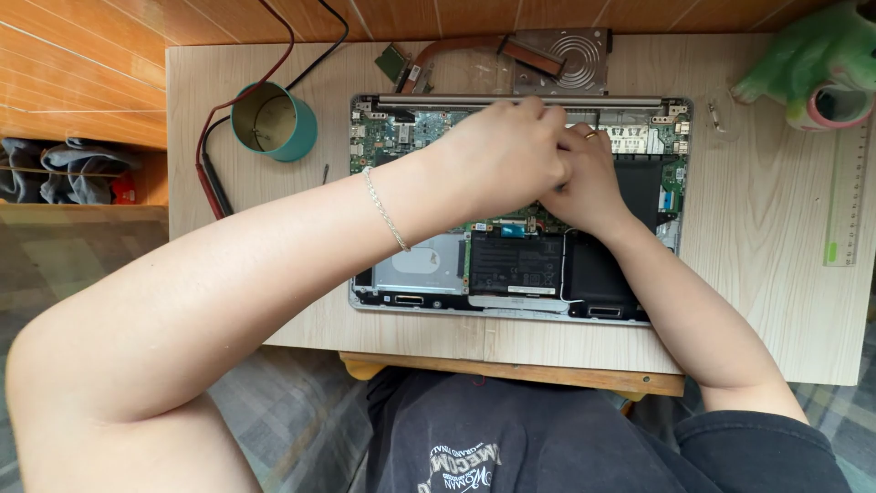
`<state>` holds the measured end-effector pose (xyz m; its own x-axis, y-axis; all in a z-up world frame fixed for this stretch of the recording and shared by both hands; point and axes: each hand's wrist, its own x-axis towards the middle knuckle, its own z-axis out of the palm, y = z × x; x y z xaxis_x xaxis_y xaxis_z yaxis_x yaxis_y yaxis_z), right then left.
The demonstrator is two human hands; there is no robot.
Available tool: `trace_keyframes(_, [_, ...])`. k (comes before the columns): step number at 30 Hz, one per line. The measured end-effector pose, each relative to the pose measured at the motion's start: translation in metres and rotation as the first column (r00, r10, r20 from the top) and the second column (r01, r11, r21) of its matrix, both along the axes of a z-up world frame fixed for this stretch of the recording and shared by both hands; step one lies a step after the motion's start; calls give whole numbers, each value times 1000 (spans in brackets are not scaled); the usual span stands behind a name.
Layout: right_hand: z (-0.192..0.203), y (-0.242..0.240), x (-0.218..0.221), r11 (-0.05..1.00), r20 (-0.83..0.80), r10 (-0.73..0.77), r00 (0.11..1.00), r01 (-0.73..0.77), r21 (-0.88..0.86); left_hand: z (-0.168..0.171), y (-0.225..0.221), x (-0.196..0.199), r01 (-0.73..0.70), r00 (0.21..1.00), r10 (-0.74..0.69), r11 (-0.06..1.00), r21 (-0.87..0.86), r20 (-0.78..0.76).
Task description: The recorder is repairing a laptop, specifically focusing on the internal components like the motherboard, fan, and thermal management parts.
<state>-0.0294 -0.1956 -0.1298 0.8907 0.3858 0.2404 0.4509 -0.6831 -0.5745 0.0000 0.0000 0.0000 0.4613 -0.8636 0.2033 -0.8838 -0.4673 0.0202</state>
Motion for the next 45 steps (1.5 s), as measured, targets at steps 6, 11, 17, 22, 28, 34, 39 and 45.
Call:
trace_keyframes(6, [-11, -6, 0, 1000, 8, -8, 1000, 8, -13, -2, -13, 4, 47, 990, -52, 998, -45, -131])
trace_keyframes(11, [-8, -5, 0, 997, 73, 41, 996, -45, 55, -9, -14, 0, -167, 899, 202, 978, 124, -389])
trace_keyframes(17, [-1, -2, 0, 997, 41, 45, 998, -47, 56, -13, -16, -3, -377, 878, 368, 926, 33, -307])
trace_keyframes(22, [-5, -5, -1, 999, 35, 30, 999, -31, 33, -13, -16, -3, -161, 973, 185, 972, 171, -138])
trace_keyframes(28, [-9, -4, -1, 999, 72, 24, 997, -26, 30, -12, -12, -6, 27, 999, -21, 979, 200, -31])
trace_keyframes(34, [-12, -2, -8, 1000, 37, -16, 999, 16, -6, -3, -25, -8, 277, 935, -345, 853, 443, 80])
trace_keyframes(39, [-13, 0, -6, 1000, 187, -10, 982, 5, 30, -32, -43, -2, 257, 907, -345, 908, 331, 240])
trace_keyframes(45, [-7, 8, -2, 997, 205, -45, 978, 31, 71, -9, -34, 2, -160, 980, 169, 983, 93, -103])
